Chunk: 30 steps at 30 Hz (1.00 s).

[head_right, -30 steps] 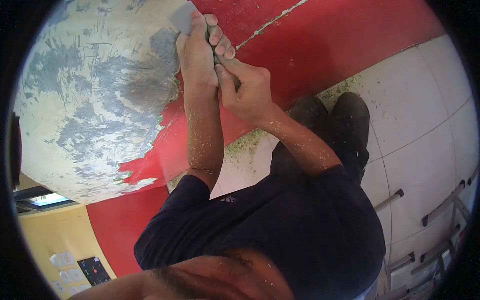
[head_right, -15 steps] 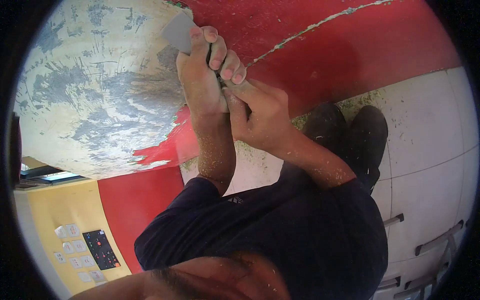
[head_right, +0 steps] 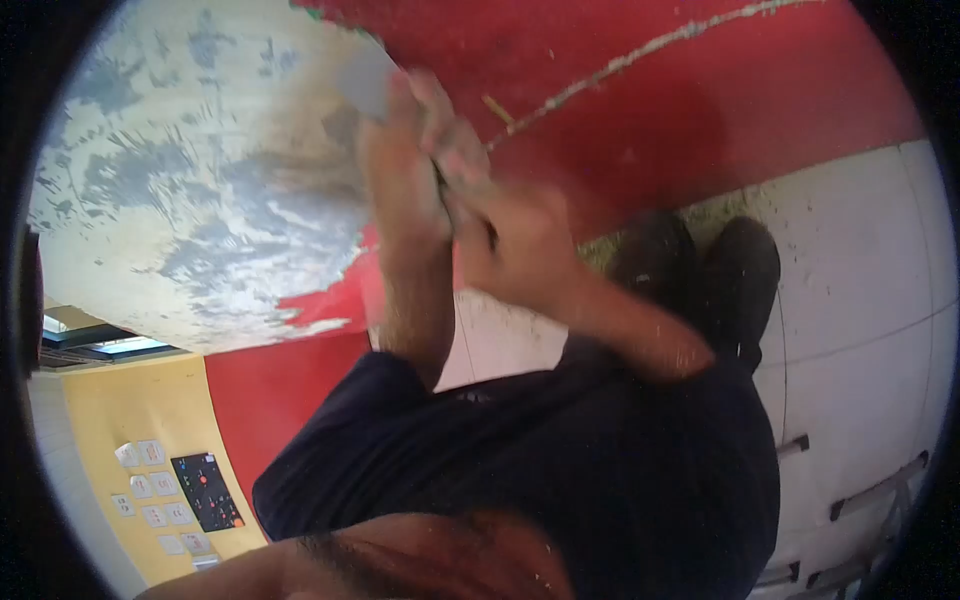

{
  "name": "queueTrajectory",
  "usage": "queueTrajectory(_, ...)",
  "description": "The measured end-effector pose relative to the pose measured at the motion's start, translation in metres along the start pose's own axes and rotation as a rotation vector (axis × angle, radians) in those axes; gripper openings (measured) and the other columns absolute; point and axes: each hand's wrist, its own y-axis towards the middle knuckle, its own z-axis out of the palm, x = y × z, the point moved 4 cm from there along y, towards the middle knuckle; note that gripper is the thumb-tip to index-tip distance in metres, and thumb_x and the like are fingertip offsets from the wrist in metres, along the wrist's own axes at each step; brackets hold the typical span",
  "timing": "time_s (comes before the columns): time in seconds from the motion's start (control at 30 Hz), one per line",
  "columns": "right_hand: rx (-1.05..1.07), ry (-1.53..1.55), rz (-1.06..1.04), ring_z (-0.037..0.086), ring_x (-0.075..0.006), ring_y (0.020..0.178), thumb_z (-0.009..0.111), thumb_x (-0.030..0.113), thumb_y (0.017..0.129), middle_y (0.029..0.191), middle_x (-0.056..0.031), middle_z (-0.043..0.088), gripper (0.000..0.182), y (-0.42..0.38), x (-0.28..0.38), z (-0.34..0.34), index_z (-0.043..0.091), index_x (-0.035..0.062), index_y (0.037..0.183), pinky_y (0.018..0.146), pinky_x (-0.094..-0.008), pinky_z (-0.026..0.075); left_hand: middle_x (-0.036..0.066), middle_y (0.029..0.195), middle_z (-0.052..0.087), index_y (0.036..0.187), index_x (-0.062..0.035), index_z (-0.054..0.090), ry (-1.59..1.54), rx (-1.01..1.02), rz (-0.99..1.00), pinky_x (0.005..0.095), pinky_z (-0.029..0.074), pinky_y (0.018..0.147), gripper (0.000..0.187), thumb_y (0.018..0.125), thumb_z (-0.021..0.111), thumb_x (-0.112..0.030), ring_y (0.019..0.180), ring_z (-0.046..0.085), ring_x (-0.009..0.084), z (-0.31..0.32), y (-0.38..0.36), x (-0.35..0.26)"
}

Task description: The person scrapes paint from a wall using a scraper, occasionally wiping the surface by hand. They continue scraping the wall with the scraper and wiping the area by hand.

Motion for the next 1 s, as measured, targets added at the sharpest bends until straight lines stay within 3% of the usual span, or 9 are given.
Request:
queueTrajectory(0.13,0.057,0.014,0.095,0.064,-0.0260,0.059,0.054,-0.008,0.080,0.069,-0.0183,0.059,0.024,0.004,-0.006,0.000,0.064,-0.0076,0.102,0.055,-0.0302,0.047,-0.003,0.057,0.032,0.086,-0.0084,0.047,-0.003,0.001,-0.052,0.0257,0.036,0.037,0.029,0.101,0.044,-0.033,0.040,0.037,0.0089,-0.002,0.000,0.009)
queueTrajectory(0.27,-0.028,0.098,0.187,0.060,-0.0333,0.058,0.058,-0.005,0.079,0.070,-0.0198,0.058,0.021,-0.003,-0.001,0.008,0.065,-0.0030,0.099,0.052,-0.0375,0.046,-0.003,0.056,0.032,0.085,-0.0075,0.047,0.000,0.015,-0.150,0.0260,0.037,0.037,0.028,0.101,0.044,-0.031,0.040,0.038,0.0097,-0.007,-0.009,0.012)
queueTrajectory(0.37,-0.007,0.071,0.185,0.059,-0.0343,0.059,0.057,-0.005,0.080,0.070,-0.0201,0.058,0.021,-0.009,0.001,0.004,0.064,-0.0038,0.100,0.052,-0.0372,0.046,-0.003,0.056,0.032,0.085,-0.0077,0.047,0.015,0.003,-0.151,0.0265,0.037,0.037,0.029,0.101,0.044,-0.032,0.039,0.038,0.0102,-0.012,-0.005,0.019)
queueTrajectory(0.43,0.021,0.084,0.154,0.060,-0.0341,0.059,0.056,-0.005,0.081,0.071,-0.0205,0.059,0.024,0.007,-0.006,0.005,0.064,-0.0050,0.104,0.053,-0.0370,0.046,-0.002,0.057,0.033,0.085,-0.0076,0.047,0.023,-0.035,-0.034,0.0271,0.038,0.036,0.029,0.100,0.044,-0.031,0.039,0.039,0.0104,0.004,0.005,0.000)
queueTrajectory(0.57,-0.017,0.040,0.047,0.063,-0.0313,0.063,0.055,-0.005,0.083,0.077,-0.0208,0.062,0.031,0.015,0.008,0.005,0.061,-0.0059,0.113,0.057,-0.0359,0.049,-0.002,0.058,0.035,0.085,-0.0072,0.048,0.035,0.068,-0.037,0.0288,0.042,0.038,0.028,0.100,0.044,-0.030,0.042,0.044,0.0118,-0.002,-0.001,-0.008)
queueTrajectory(0.67,-0.035,0.103,0.105,0.067,-0.0281,0.069,0.056,-0.004,0.082,0.083,-0.0190,0.066,0.037,-0.006,0.007,0.007,0.059,-0.0053,0.120,0.063,-0.0338,0.052,0.003,0.058,0.041,0.080,-0.0029,0.048,-0.080,-0.017,-0.110,0.0330,0.050,0.042,0.034,0.101,0.043,-0.029,0.043,0.051,0.0180,-0.021,-0.009,0.015)
queueTrajectory(0.77,0.012,0.048,0.177,0.067,-0.0261,0.068,0.056,-0.004,0.082,0.079,-0.0180,0.066,0.038,-0.001,-0.002,0.006,0.059,-0.0066,0.120,0.063,-0.0329,0.052,-0.001,0.059,0.036,0.083,-0.0064,0.049,0.117,-0.059,0.062,0.0331,0.055,0.048,0.031,0.102,0.041,-0.030,0.048,0.052,0.0145,-0.009,-0.003,0.006)
queueTrajectory(0.87,-0.037,0.113,0.245,0.067,-0.0234,0.065,0.056,-0.004,0.082,0.077,-0.0184,0.065,0.038,-0.001,0.002,0.008,0.059,-0.0060,0.120,0.061,-0.0313,0.051,-0.001,0.059,0.037,0.084,-0.0058,0.050,0.066,-0.008,-0.004,0.0353,0.059,0.054,0.032,0.102,0.040,-0.030,0.050,0.053,0.0144,-0.008,0.000,0.001)
queueTrajectory(1.0,-0.089,0.056,0.107,0.059,-0.0213,0.055,0.057,-0.004,0.082,0.069,-0.0175,0.059,0.036,0.002,-0.001,0.001,0.060,-0.0036,0.118,0.054,-0.0310,0.046,-0.002,0.059,0.037,0.084,-0.0058,0.050,0.043,0.020,0.025,0.0362,0.059,0.058,0.032,0.102,0.040,-0.031,0.051,0.053,0.0134,-0.003,0.000,0.006)
